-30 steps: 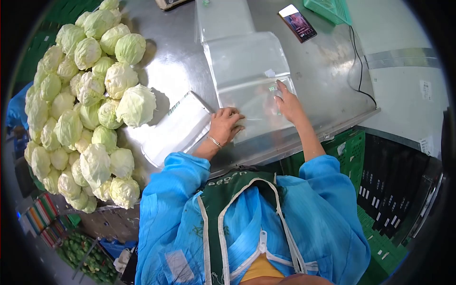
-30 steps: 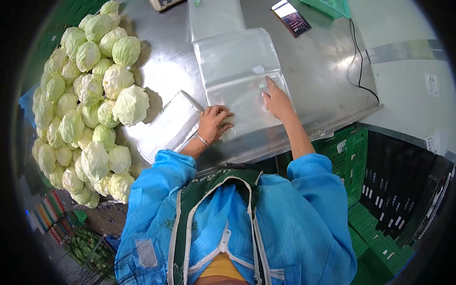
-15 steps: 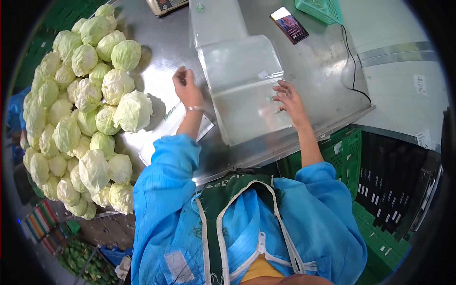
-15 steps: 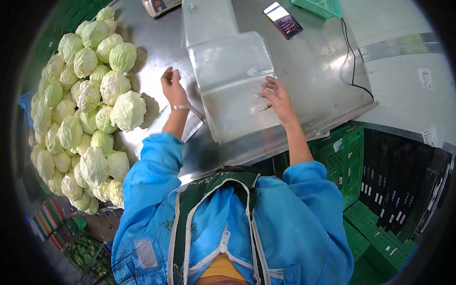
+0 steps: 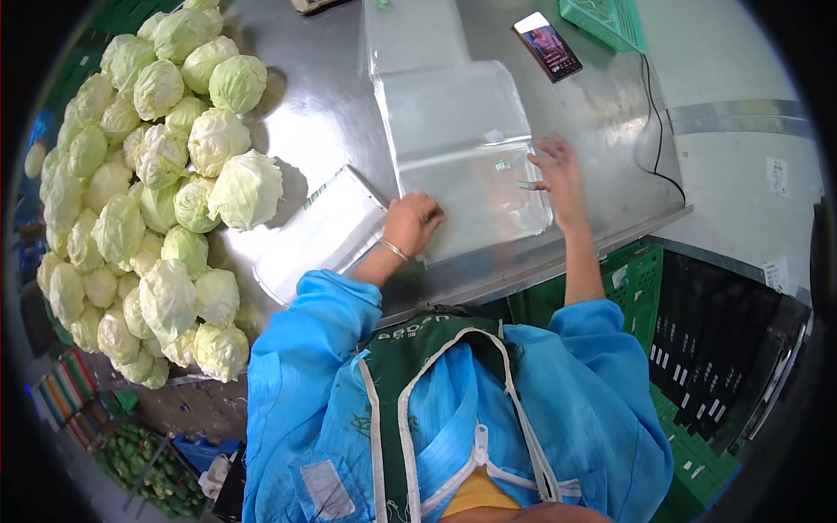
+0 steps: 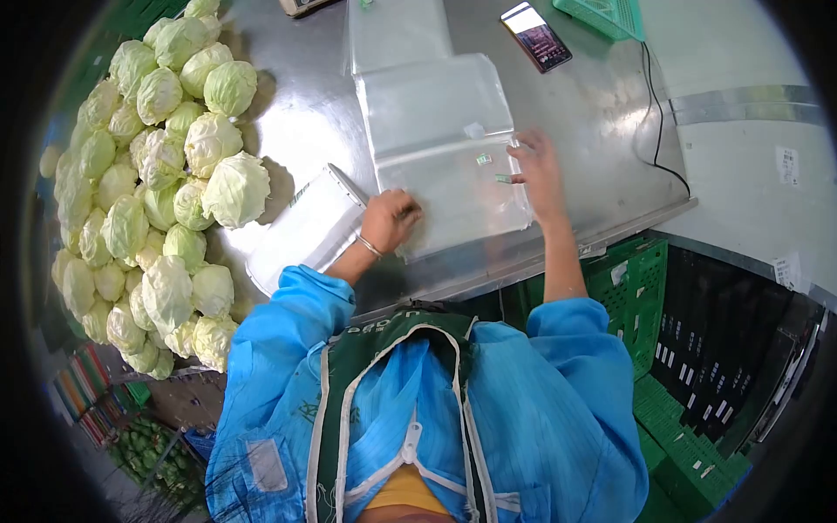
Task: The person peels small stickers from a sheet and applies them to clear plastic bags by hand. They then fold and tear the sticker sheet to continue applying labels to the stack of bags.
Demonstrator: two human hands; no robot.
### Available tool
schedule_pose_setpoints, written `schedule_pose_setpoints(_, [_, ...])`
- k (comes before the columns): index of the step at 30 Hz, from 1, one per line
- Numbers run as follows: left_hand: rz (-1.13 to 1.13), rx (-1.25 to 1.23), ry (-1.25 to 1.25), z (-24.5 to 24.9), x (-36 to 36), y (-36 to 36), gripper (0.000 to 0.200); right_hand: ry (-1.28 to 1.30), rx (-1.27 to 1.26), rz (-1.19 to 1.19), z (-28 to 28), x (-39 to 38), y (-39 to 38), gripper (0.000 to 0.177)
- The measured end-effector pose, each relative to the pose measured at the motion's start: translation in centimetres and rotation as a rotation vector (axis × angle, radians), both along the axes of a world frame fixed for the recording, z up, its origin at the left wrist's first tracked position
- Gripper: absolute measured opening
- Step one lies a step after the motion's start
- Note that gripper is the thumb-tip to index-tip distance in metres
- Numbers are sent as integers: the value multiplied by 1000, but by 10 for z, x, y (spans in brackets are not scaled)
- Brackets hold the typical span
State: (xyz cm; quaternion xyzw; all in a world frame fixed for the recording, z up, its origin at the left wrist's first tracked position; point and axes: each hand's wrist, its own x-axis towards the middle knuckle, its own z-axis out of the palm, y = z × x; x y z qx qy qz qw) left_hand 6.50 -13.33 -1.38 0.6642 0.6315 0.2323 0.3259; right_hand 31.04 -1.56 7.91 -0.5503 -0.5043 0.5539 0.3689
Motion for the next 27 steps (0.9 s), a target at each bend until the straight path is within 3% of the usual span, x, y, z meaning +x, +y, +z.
schedule_pose_setpoints(2, [274, -179, -399, 11, -7, 27, 17, 325, -37, -14, 22, 16, 0, 48])
schedule_pose_setpoints(4, [582, -125, -720, 31, -30, 69, 18, 506, -32, 31, 36, 24, -1, 45])
schedule_pose_setpoints(6, [1013, 249, -956, 20, -47, 102, 23, 420, -40, 6, 22, 14, -3, 45])
schedule_pose_setpoints(8, [1070, 460, -902, 36, -48, 101, 23, 310, -27, -5, 0, 0, 2, 46])
schedule_pose_setpoints(10, [812, 385, -586, 49, -27, 68, 22, 174, -18, -4, -28, -12, 8, 48])
schedule_pose_setpoints(13, [63, 327, 36, 41, 2, 14, 39, 1, 11, 46, -57, -22, 17, 52])
schedule_pose_setpoints(16, [-96, 291, 100, 15, 8, -16, 38, -131, 133, 163, -67, -19, 21, 53])
schedule_pose_setpoints(20, [-145, 232, 147, -8, 4, -7, 34, -10, 102, 104, -39, -6, 16, 54])
schedule_pose_setpoints(25, [-210, 217, 101, 12, 1, -4, 26, 190, 39, 49, -8, 6, 9, 57])
schedule_pose_setpoints(27, [-201, 239, 86, 11, 3, -7, 23, 120, 22, 76, -17, -7, 8, 57])
